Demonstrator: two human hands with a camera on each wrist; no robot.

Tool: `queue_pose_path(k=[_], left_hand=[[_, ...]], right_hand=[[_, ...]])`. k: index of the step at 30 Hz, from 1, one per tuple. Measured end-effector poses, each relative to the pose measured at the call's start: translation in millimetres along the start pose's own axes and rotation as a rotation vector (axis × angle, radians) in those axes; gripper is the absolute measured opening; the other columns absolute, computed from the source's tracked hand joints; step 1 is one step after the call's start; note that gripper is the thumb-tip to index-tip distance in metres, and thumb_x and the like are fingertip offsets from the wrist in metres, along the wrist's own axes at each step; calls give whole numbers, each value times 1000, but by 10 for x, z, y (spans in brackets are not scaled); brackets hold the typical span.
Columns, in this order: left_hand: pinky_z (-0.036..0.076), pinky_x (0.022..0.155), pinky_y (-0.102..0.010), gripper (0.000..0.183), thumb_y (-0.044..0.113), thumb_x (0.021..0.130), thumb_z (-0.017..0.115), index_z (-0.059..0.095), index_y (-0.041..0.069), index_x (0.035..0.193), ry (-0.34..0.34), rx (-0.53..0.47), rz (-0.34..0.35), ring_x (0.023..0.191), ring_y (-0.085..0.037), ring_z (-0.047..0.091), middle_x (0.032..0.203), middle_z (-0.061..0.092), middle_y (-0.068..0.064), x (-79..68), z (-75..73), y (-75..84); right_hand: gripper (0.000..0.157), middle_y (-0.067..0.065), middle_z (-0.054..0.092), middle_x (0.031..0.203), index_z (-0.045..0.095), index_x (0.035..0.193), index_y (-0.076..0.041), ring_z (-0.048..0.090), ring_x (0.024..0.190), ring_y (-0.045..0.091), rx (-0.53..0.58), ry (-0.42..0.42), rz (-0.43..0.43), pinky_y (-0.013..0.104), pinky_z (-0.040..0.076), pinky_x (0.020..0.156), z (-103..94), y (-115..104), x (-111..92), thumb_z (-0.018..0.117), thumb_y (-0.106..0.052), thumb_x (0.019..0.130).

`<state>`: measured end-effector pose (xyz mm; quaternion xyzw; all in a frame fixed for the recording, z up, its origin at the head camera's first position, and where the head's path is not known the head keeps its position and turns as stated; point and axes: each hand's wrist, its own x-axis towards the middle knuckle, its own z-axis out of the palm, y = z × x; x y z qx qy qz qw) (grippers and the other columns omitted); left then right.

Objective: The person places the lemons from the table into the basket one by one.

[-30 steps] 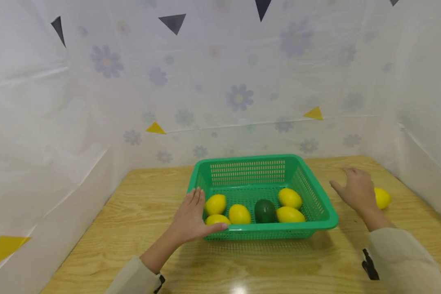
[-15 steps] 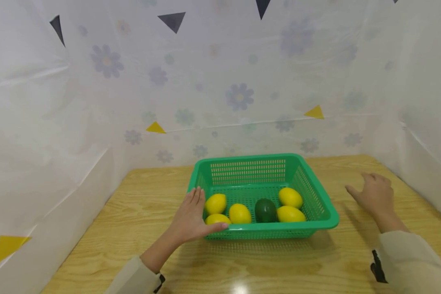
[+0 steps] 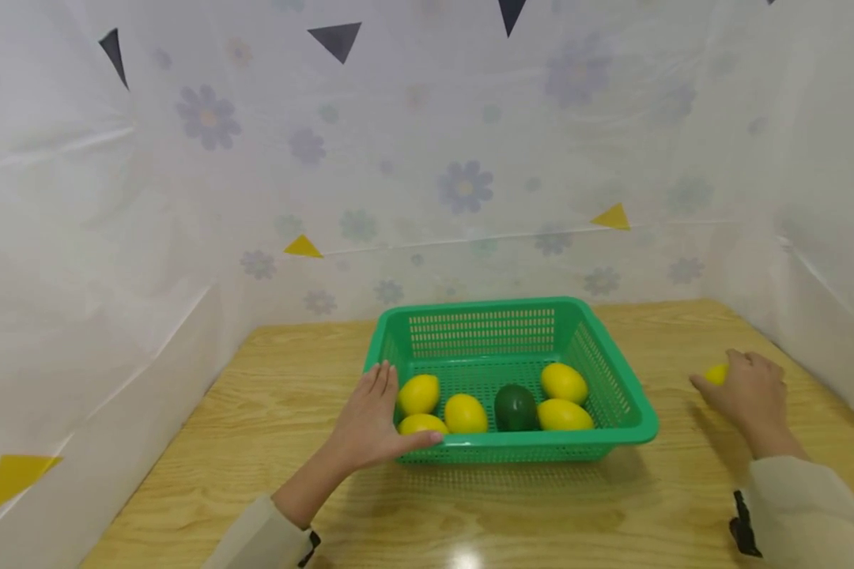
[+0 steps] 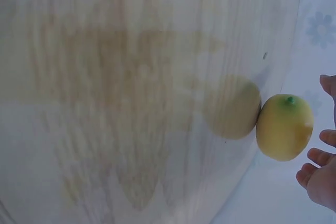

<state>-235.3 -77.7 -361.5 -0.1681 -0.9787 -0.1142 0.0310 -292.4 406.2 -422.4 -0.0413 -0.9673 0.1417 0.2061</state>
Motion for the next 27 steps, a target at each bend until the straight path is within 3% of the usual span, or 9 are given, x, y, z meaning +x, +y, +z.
queue_pose_path(k=[5, 19, 27], left_hand=[[12, 118, -45, 113, 78, 76, 45, 15, -6, 146, -2, 2, 1, 144, -35, 8, 153, 9, -23, 0, -8, 4], [13, 118, -45, 112, 77, 76, 47, 15, -5, 146, -4, -4, -3, 144, -35, 8, 154, 8, -22, 8, -14, -4], [13, 118, -45, 112, 76, 76, 47, 15, -5, 146, -2, -5, -3, 144, -35, 8, 154, 9, -22, 3, 2, 4]], right_hand=[[82, 49, 37, 107, 37, 115, 31, 36, 96, 58, 4, -2, 4, 65, 25, 87, 22, 91, -19, 53, -45, 89], [82, 50, 30, 106, 24, 123, 30, 33, 90, 62, 72, -107, 75, 62, 34, 70, 15, 156, -51, 54, -38, 90], [78, 49, 34, 100, 25, 121, 31, 37, 85, 58, 89, -130, 58, 60, 36, 67, 25, 230, -30, 57, -32, 89]])
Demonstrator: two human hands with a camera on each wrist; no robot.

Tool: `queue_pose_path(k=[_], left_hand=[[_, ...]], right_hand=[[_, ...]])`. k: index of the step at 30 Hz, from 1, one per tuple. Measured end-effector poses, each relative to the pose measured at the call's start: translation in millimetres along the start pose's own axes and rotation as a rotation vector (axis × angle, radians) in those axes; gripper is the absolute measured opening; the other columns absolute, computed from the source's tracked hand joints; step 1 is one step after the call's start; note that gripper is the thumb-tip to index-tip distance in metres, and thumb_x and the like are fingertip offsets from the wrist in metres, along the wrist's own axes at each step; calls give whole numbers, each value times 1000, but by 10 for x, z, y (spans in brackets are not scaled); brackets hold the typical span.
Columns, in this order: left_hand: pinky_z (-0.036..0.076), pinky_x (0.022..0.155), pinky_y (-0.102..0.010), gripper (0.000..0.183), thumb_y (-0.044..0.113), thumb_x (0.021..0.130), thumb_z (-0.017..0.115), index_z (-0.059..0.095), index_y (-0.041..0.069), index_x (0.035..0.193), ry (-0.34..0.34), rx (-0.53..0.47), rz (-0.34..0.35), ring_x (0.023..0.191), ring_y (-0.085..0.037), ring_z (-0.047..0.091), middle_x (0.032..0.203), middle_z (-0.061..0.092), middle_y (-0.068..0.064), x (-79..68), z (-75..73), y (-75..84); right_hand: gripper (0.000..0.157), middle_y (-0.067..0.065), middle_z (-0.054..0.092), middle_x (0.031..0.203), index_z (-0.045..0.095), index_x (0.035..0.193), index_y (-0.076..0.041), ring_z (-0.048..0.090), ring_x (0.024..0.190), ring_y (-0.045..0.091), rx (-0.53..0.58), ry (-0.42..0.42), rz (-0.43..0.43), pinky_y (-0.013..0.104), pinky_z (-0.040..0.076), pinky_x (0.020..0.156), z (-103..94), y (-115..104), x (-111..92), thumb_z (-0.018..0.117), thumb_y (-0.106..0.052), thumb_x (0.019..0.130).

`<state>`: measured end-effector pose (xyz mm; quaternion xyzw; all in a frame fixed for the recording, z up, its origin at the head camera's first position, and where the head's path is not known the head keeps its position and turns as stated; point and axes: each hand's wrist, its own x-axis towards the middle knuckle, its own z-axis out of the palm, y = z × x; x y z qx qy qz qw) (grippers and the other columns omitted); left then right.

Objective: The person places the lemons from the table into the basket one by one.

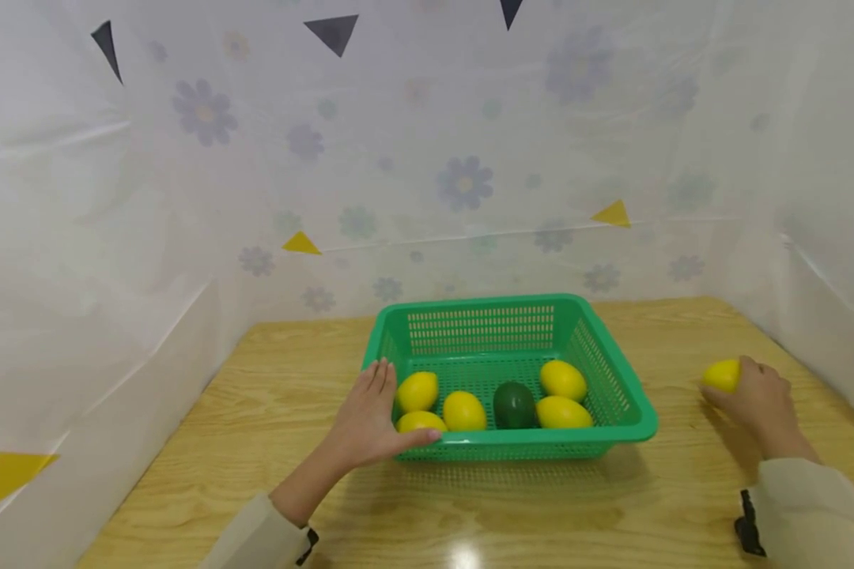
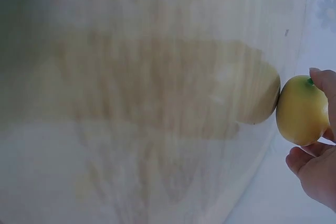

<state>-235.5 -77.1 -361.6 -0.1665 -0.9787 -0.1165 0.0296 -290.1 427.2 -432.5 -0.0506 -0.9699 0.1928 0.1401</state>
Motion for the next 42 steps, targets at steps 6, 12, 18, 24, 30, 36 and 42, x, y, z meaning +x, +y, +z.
queue_pose_path(k=[6, 12, 18, 24, 30, 36, 42], left_hand=[[13, 118, -45, 111, 75, 77, 48, 15, -6, 146, 3, 1, 2, 144, -35, 8, 153, 9, -23, 7, -8, -3], [12, 118, -45, 111, 75, 77, 48, 14, -6, 146, -2, 2, 0, 144, -35, 7, 153, 10, -23, 6, -9, -4], [12, 118, -45, 111, 76, 77, 47, 16, -6, 146, -1, -2, 3, 144, -35, 8, 153, 9, -23, 0, -11, -4], [12, 118, -45, 112, 78, 76, 46, 18, -6, 145, 7, -4, 6, 144, -35, 9, 153, 11, -23, -1, -6, -3], [13, 118, -45, 111, 76, 76, 48, 17, -5, 146, 4, -1, 2, 144, -35, 8, 153, 10, -23, 2, -5, 5], [12, 118, -45, 113, 77, 75, 47, 17, -5, 146, 10, 5, 1, 144, -34, 9, 153, 11, -22, 3, 5, 1], [13, 118, -45, 113, 78, 75, 46, 17, -6, 146, 14, 9, 4, 144, -35, 9, 153, 11, -23, 2, 2, 3]], right_hand=[[78, 49, 34, 100, 23, 122, 33, 38, 84, 56, 22, -16, -27, 57, 38, 63, -5, 14, 14, 61, -26, 87], [75, 49, 35, 99, 26, 118, 33, 39, 83, 55, 42, 8, -66, 56, 40, 62, 4, 27, 28, 66, -20, 83], [73, 49, 39, 98, 31, 113, 33, 45, 78, 53, 56, 35, -86, 55, 40, 62, 12, 45, 43, 69, -19, 79], [77, 50, 37, 104, 30, 116, 34, 42, 85, 56, 47, 26, -70, 60, 39, 68, 17, 52, 40, 68, -24, 80], [78, 50, 37, 104, 32, 115, 33, 42, 85, 56, 40, 29, -72, 58, 39, 68, 18, 26, 39, 70, -26, 80], [80, 50, 38, 104, 33, 115, 33, 43, 84, 55, 34, 25, -81, 57, 40, 66, 9, -32, 37, 70, -29, 80], [82, 49, 37, 106, 30, 118, 33, 44, 85, 55, 55, 14, -80, 55, 41, 63, -19, -95, 35, 69, -28, 80]])
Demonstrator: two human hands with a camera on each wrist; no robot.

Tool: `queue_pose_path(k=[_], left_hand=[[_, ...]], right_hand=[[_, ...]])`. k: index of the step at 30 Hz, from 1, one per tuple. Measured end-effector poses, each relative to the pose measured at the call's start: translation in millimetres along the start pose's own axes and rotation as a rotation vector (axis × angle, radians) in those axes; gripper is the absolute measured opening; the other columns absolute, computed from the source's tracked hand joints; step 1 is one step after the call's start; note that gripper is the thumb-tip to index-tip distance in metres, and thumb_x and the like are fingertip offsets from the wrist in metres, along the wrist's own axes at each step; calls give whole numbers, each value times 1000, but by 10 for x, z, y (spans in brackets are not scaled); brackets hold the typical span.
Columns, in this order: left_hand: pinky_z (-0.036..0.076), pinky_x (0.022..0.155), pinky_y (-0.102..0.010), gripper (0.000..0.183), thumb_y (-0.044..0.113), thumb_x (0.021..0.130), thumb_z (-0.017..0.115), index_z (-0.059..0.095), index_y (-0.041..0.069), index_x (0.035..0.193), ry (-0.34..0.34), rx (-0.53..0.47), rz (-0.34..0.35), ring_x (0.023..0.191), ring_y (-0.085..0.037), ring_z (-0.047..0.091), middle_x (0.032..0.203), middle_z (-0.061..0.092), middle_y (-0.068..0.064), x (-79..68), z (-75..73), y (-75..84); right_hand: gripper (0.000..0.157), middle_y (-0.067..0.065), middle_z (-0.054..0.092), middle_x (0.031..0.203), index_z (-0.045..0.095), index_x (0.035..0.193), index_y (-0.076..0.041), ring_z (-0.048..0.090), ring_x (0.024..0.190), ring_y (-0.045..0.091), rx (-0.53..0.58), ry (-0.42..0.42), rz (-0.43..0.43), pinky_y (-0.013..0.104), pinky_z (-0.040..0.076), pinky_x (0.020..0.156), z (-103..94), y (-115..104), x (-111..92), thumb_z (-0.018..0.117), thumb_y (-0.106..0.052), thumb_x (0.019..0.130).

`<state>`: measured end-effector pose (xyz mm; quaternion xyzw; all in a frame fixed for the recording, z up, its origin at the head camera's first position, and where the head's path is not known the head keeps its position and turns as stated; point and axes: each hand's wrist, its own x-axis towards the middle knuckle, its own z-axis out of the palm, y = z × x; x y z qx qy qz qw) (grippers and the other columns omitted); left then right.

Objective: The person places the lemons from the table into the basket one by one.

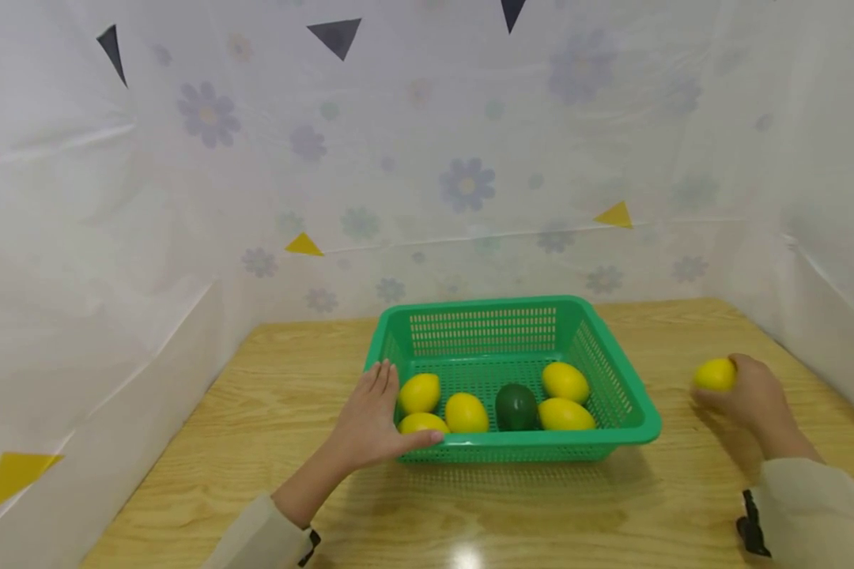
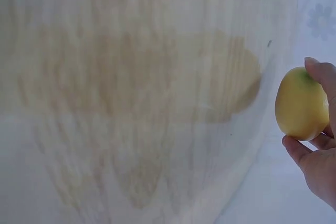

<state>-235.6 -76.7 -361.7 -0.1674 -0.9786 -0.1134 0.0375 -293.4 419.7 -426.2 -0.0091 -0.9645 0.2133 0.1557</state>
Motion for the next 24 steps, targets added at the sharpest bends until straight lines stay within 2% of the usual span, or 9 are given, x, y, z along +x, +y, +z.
queue_pose_path(k=[8, 11, 16, 24], left_hand=[[13, 118, -46, 114, 80, 75, 43, 18, -6, 145, 2, 1, 5, 143, -35, 10, 153, 11, -23, -5, 1, -4], [14, 118, -46, 115, 81, 74, 42, 17, -6, 145, 2, 1, 6, 143, -35, 10, 153, 11, -23, -5, 4, -6], [14, 118, -46, 116, 83, 73, 41, 17, -5, 146, 4, -1, 8, 143, -35, 10, 153, 12, -23, -3, 12, -14], [14, 118, -45, 113, 79, 75, 45, 18, -6, 145, 8, -15, 13, 143, -36, 10, 153, 11, -24, -5, 5, -11]], right_hand=[[76, 50, 39, 106, 35, 115, 31, 45, 87, 56, -16, 59, -62, 60, 40, 67, -31, -92, 41, 71, -25, 80], [78, 50, 38, 108, 34, 117, 31, 43, 89, 57, -12, 55, -66, 61, 40, 70, -55, -135, 50, 71, -27, 80], [79, 48, 40, 107, 35, 117, 30, 45, 87, 55, -4, 59, -83, 59, 40, 67, -104, -219, 66, 71, -30, 80], [78, 47, 41, 109, 35, 119, 28, 47, 86, 55, 8, 55, -100, 57, 42, 63, -180, -351, 99, 70, -31, 81]])
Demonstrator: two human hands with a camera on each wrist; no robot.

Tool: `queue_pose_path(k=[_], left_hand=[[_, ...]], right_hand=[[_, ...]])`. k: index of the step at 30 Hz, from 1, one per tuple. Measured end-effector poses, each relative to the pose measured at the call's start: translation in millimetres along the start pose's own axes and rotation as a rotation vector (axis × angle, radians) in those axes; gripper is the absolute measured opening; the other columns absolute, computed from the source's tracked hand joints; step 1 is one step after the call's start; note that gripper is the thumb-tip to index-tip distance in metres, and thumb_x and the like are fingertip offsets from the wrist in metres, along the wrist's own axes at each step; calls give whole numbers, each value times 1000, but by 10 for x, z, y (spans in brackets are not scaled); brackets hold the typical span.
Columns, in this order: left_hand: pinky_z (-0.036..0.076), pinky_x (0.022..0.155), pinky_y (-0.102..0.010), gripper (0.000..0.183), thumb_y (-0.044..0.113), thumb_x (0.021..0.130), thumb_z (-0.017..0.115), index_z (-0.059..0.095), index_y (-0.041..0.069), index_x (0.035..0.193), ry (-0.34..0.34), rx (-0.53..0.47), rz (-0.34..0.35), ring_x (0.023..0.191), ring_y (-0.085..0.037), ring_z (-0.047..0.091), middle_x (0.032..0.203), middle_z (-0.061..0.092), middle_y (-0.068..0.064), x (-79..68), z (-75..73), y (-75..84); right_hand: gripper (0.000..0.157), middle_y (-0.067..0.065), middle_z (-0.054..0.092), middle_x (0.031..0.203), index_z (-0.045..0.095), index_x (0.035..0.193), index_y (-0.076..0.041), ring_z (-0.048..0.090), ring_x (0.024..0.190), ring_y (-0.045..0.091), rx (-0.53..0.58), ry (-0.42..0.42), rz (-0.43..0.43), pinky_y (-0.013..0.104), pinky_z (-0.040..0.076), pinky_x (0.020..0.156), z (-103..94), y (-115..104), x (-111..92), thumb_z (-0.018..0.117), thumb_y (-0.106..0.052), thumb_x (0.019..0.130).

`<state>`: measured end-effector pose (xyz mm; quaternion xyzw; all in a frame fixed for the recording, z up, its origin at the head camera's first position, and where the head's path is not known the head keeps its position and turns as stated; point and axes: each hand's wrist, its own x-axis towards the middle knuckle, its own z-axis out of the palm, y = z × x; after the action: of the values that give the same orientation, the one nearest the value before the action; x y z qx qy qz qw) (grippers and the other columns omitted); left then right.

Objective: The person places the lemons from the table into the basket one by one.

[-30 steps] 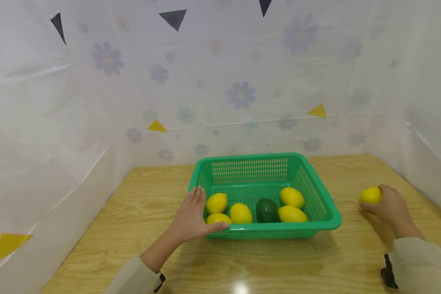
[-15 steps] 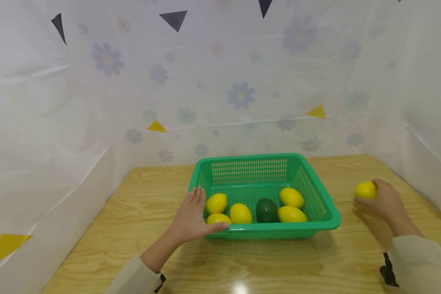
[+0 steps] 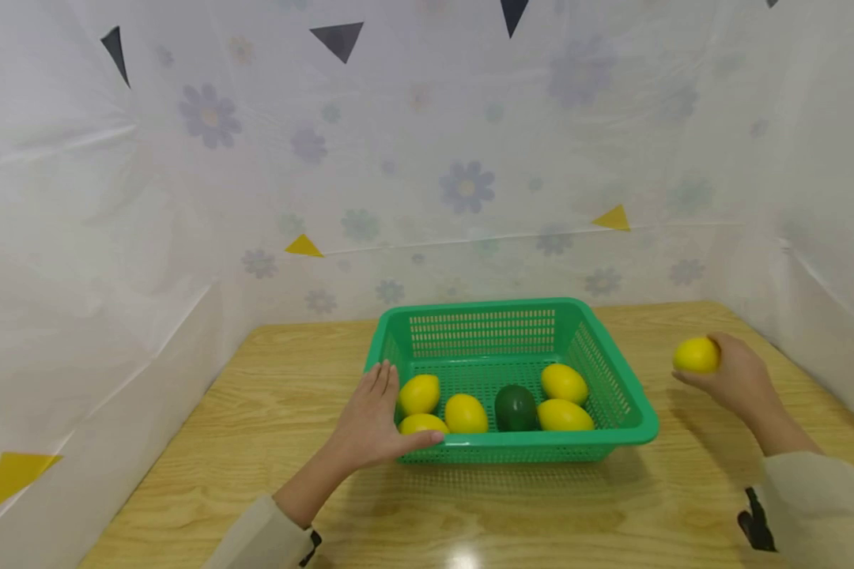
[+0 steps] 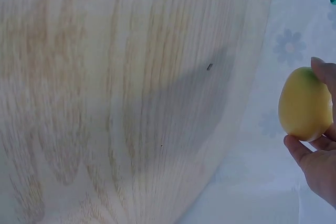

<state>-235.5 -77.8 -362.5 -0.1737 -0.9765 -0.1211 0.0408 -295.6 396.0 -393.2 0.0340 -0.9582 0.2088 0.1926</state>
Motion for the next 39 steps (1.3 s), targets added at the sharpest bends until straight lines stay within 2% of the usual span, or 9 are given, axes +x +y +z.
queue_pose_path(k=[6, 12, 20, 27, 34, 39], left_hand=[[14, 118, -45, 114, 80, 75, 43, 19, -6, 145, 4, 6, 5, 143, -36, 10, 153, 12, -24, 3, 0, -6], [14, 118, -45, 118, 85, 72, 38, 19, -7, 145, 5, -1, 9, 143, -36, 10, 153, 12, -24, 2, 0, -17], [13, 118, -45, 114, 80, 75, 43, 17, -6, 145, -6, 1, -2, 144, -35, 9, 153, 10, -23, -2, -7, 1], [14, 118, -44, 115, 81, 74, 42, 18, -6, 145, 1, 14, -6, 143, -35, 11, 153, 12, -23, -1, 2, 4], [13, 118, -44, 116, 82, 74, 41, 17, -6, 145, 3, 10, -5, 144, -35, 10, 153, 11, -23, 0, 4, 4], [14, 118, -44, 115, 80, 75, 43, 17, -6, 145, 1, 14, -9, 144, -35, 10, 153, 11, -23, -1, 3, 7]], right_hand=[[78, 46, 40, 112, 34, 123, 26, 47, 87, 54, 40, -20, -16, 56, 42, 62, -58, -72, 21, 69, -31, 82], [77, 46, 39, 114, 34, 124, 26, 46, 88, 54, 49, -3, -22, 56, 43, 62, -88, -145, 23, 69, -30, 83], [80, 48, 38, 115, 30, 128, 25, 46, 90, 57, 57, -6, 1, 58, 45, 63, -119, -209, 16, 68, -31, 84], [79, 48, 41, 111, 33, 126, 24, 49, 87, 58, 62, 18, -10, 56, 47, 60, -138, -244, 35, 69, -31, 83], [80, 48, 40, 114, 29, 133, 19, 47, 92, 59, 86, 3, 1, 53, 50, 58, -177, -335, 45, 67, -32, 84], [77, 47, 41, 114, 31, 132, 17, 46, 94, 60, 104, 8, -11, 51, 51, 56, -194, -415, 53, 68, -31, 84]])
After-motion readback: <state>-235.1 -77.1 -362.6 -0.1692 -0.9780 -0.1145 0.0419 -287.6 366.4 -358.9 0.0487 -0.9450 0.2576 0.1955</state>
